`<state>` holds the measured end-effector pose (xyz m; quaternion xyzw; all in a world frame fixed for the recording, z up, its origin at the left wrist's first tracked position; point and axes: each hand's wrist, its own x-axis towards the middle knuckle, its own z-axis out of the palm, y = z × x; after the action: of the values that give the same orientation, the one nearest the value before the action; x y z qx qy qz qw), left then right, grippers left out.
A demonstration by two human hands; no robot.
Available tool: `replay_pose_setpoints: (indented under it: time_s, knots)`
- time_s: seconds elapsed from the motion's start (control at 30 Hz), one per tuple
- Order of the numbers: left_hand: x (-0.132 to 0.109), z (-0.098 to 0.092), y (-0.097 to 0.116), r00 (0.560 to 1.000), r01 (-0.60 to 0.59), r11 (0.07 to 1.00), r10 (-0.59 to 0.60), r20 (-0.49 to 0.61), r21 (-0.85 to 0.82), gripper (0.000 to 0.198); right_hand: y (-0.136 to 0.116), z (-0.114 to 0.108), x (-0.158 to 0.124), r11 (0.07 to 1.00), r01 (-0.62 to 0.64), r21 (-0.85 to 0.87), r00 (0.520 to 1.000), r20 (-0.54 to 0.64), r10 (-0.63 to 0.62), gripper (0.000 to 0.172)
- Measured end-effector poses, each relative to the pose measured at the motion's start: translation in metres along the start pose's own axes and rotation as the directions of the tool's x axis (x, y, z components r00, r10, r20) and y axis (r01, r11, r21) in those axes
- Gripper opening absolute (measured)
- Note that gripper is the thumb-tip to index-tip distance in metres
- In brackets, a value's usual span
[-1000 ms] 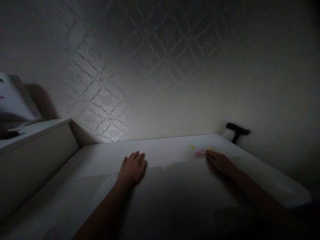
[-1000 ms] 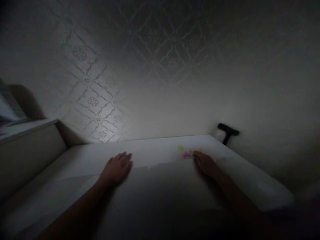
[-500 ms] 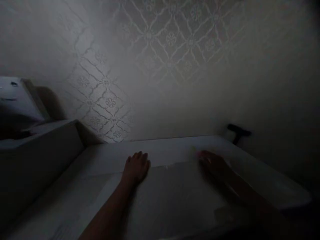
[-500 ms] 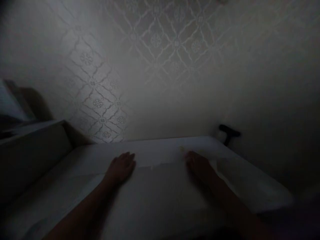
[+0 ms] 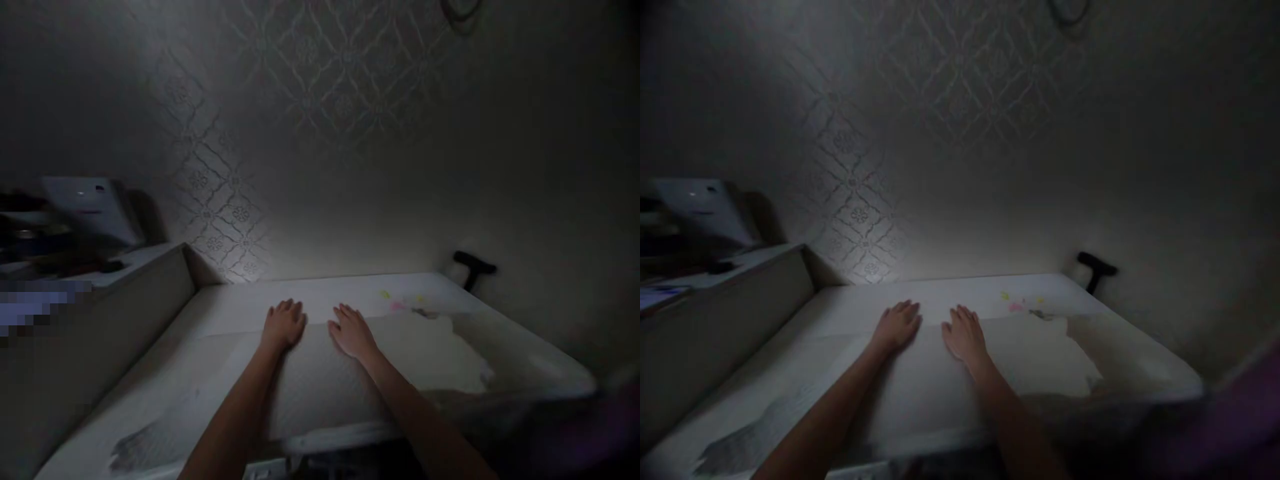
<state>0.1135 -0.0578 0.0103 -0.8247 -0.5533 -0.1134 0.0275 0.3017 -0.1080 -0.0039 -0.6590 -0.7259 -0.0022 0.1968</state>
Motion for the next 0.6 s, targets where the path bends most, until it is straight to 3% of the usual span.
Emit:
replay_pose_setpoints:
  time_s: [0.13,0.33,0.43,0.6]
  knots:
    - [-0.004,-0.007,0.007,1.000,0.013,1.000,-0.013,0.011,0.027,0.046,0.000,-0.002,0.001,1.000,0.000,-0.023,1.000,0.000,0.000,0.046]
    - [-0.010,-0.019,0.023,0.987,0.133,0.988,-0.140,0.085,0.083,0.039,-0.003,0.001,0.004,0.999,-0.042,-0.029,0.999,0.006,0.042,0.045]
    - [-0.017,-0.015,0.029,0.978,0.176,0.981,-0.184,0.098,0.083,0.045,-0.002,0.002,0.004,0.998,-0.036,-0.045,0.999,0.005,0.036,0.045]
    - [-0.029,-0.002,0.031,0.980,0.193,0.979,-0.196,0.033,0.070,0.055,-0.001,0.004,0.002,0.999,-0.037,-0.038,0.999,-0.014,0.037,0.046]
